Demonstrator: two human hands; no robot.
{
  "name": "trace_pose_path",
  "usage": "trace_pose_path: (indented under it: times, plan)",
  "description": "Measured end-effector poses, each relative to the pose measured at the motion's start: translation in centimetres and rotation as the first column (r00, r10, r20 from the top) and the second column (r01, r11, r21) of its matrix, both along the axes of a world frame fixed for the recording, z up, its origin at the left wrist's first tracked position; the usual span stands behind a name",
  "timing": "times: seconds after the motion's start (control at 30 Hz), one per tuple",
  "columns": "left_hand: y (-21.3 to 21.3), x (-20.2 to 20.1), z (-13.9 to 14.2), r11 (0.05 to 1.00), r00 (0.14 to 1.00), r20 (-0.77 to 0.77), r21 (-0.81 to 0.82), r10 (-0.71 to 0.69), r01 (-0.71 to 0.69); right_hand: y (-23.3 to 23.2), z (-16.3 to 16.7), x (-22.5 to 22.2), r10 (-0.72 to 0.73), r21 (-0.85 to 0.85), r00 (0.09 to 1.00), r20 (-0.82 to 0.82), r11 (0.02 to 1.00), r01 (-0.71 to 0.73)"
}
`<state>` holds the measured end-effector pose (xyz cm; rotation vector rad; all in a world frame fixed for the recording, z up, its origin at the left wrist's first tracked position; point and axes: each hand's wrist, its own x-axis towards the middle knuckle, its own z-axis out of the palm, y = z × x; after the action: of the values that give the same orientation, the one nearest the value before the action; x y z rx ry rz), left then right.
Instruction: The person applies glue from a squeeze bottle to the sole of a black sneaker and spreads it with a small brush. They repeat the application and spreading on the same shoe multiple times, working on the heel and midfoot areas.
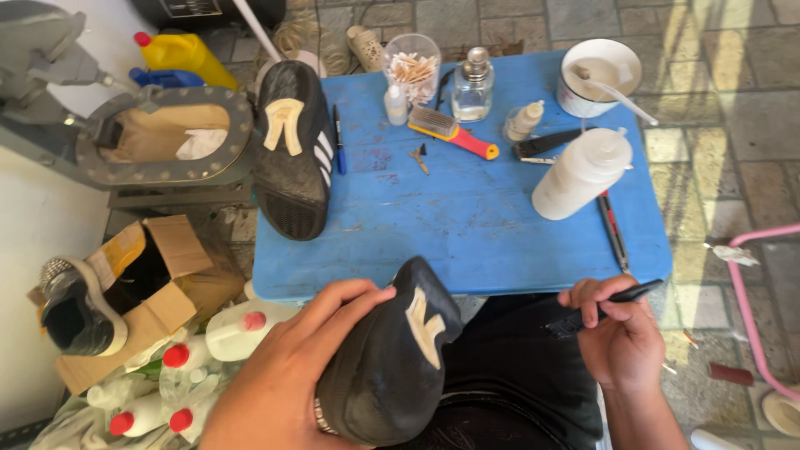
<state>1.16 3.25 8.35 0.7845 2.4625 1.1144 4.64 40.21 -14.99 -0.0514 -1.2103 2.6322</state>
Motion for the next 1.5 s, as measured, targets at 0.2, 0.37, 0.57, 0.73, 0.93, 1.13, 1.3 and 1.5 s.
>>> trace_pose_path:
  times: [0.2, 0.37, 0.57, 0.73, 0.93, 1.13, 1.3, 1.5]
  plan:
    - [-0.6, -1.5, -4.3, 0.98, 0.962, 0.228, 0.165, -0.147, 0.11, 0.4, 2.1, -1.9, 0.259, -0.429, 0.964, 0.05, 0.878, -0.214]
    - [2.4, -2.2, -10.2, 0.993, 0.954, 0.294, 0.119, -0.061, 0.026, -1.1, 2.5, -7.0, 0.423, -0.833, 0.906, 0.028, 0.511, -0.213]
    - [5.9, -2.1, -14.0, 0.99, 0.985, 0.168, -0.132, -0.031, 0.054, -2.0, 2.7, -10.9, 0.381, -0.961, 0.924, 0.04, 0.268, -0.069]
    - [6.8, -1.3, -15.3, 0.98, 0.992, 0.12, -0.193, -0.031, 0.054, -1.1, 1.4, -13.0, 0.404, -0.985, 0.914, 0.046, 0.172, -0.027]
    - [7.8, -1.0, -15.9, 0.977, 0.996, 0.081, -0.202, -0.047, 0.062, 0.1, 1.6, -10.0, 0.396, -0.822, 0.918, 0.009, 0.526, -0.219]
    - [8.4, -1.3, -15.7, 0.98, 0.997, 0.05, -0.188, -0.051, 0.06, 1.8, 1.8, -2.1, 0.05, -0.098, 0.995, 0.089, 0.994, -0.042]
    - [9.2, -1.5, -15.4, 0.986, 0.996, 0.085, -0.163, -0.017, 0.031, 1.6, -0.2, 1.3, -0.141, 0.014, 0.989, 0.038, 0.99, 0.14]
    - [9.7, -1.8, -15.6, 0.978, 0.997, 0.079, -0.204, -0.017, 0.033, 1.3, -1.1, 2.0, -0.26, 0.177, 0.965, -0.042, 0.948, 0.263]
